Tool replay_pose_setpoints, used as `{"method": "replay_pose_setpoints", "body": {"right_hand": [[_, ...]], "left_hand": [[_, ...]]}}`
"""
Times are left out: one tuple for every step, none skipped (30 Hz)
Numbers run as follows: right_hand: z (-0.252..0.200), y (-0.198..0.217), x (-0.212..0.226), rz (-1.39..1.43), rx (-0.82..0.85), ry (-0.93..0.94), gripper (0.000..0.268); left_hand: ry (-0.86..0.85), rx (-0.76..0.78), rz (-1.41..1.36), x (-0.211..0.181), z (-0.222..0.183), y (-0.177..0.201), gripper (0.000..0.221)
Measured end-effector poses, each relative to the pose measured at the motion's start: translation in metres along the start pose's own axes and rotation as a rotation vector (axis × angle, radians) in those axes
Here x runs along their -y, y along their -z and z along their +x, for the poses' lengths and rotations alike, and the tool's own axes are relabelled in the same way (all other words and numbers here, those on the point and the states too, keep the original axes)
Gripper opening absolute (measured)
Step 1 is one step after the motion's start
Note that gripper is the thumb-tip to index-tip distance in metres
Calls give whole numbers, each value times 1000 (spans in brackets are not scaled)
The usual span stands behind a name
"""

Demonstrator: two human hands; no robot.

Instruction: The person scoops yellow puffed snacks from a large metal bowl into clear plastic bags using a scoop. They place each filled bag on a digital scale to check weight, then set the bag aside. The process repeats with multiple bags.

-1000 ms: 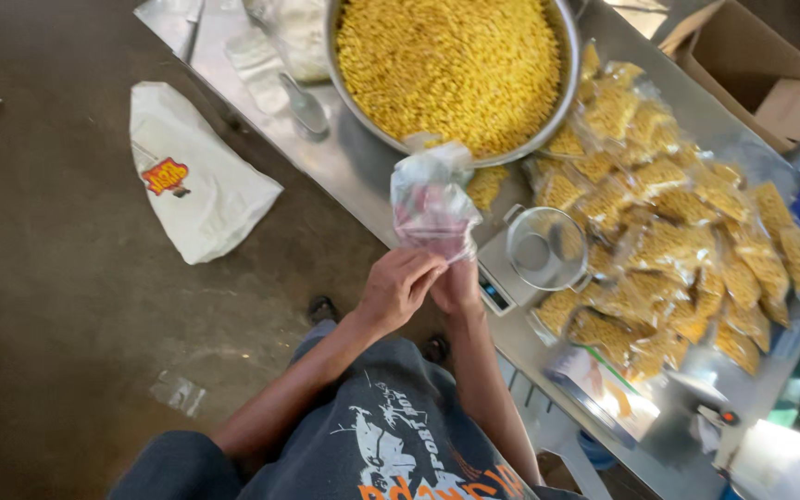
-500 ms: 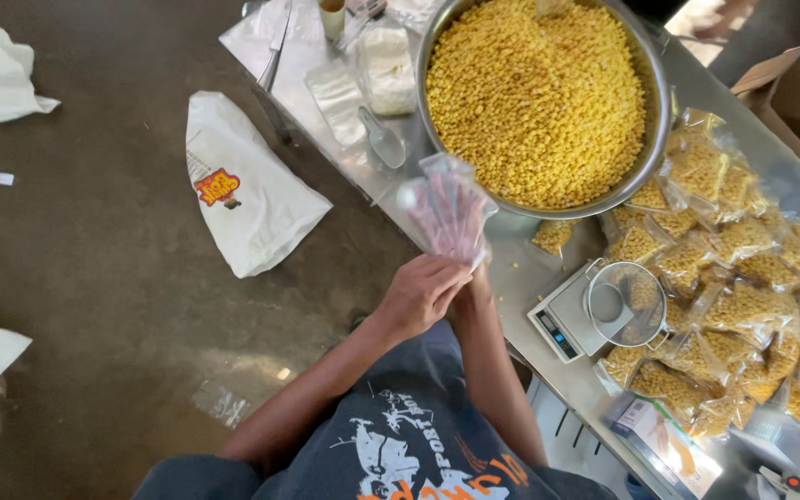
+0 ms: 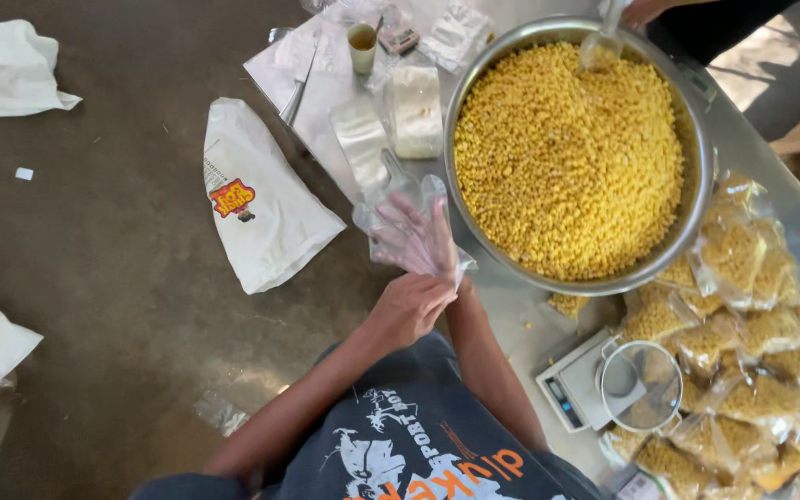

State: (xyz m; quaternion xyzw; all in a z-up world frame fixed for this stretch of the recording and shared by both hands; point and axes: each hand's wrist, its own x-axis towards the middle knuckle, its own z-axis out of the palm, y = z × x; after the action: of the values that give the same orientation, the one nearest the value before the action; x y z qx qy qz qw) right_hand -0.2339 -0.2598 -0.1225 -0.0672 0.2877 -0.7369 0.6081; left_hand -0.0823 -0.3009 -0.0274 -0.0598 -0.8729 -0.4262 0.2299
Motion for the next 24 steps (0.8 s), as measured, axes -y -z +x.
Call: {"method": "replay_pose_setpoints", "body": {"right_hand": [[12, 2, 2, -53, -69, 6, 97], [22, 3, 1, -106, -138, 13, 97], [30, 3, 2, -158, -211, 21, 97], [40, 5, 9, -138, -187, -43, 96], [46, 8, 15, -112, -171, -111, 94], [51, 12, 19, -85, -155, -179, 92], [55, 15, 21, -145, -181, -88, 89], [56, 16, 20, -204, -208, 3, 86], [62, 17, 21, -265, -230, 98, 84], [65, 18, 26, -287, -231, 37, 81], [63, 19, 28, -304, -241, -25, 79], [62, 18, 31, -320, -251, -87, 78], [61, 18, 34, -235, -252, -23, 76], [60, 18, 40, -151, -255, 41, 76], [65, 13, 48, -71, -257, 113, 76], [68, 6, 57, -215, -337, 43, 76], [64, 0, 66, -352, -425, -35, 78], [62, -8, 73, -488, -510, -116, 82], [60, -14, 75, -409, -458, -54, 80], [56, -19, 75, -331, -406, 9, 77], [57, -21, 77, -258, -347, 91, 75], [59, -21, 78, -187, -286, 173, 72], [57, -24, 72, -109, -236, 250, 70], [58, -27, 65, -32, -186, 329, 68]], "left_hand": [[-18, -23, 0, 6, 5, 1, 11], [-36, -47, 1, 13, 11, 3, 13], [-14, -18, 15, 21, 15, 5, 13], [7, 11, 28, 30, 20, 7, 13], [35, 46, 34, 35, 21, 7, 13], [48, 74, 51, 41, 22, 6, 10], [56, 96, 71, 49, 26, 4, 8], [64, 119, 90, 55, 30, 2, 7], [61, 122, 51, 60, 32, 1, 7], [59, 124, 12, 60, 32, 0, 7], [59, 134, -32, 62, 34, 1, 8], [67, 150, -44, 67, 39, 4, 8], [79, 171, -62, 68, 41, 6, 9], [91, 192, -80, 68, 45, 11, 10], [121, 254, -52, 71, 55, 17, 8], [151, 316, -25, 72, 67, 25, 10], [186, 385, -5, 70, 76, 33, 13], [166, 244, 38, 65, 86, 41, 22], [139, 106, 78, 60, 97, 46, 37], [113, -32, 116, 59, 111, 48, 53], [119, 35, 163, 66, 129, 51, 58], [123, 101, 211, 75, 143, 51, 62], [133, 178, 251, 81, 148, 51, 67], [108, 308, 202, 89, 150, 48, 58]]}}
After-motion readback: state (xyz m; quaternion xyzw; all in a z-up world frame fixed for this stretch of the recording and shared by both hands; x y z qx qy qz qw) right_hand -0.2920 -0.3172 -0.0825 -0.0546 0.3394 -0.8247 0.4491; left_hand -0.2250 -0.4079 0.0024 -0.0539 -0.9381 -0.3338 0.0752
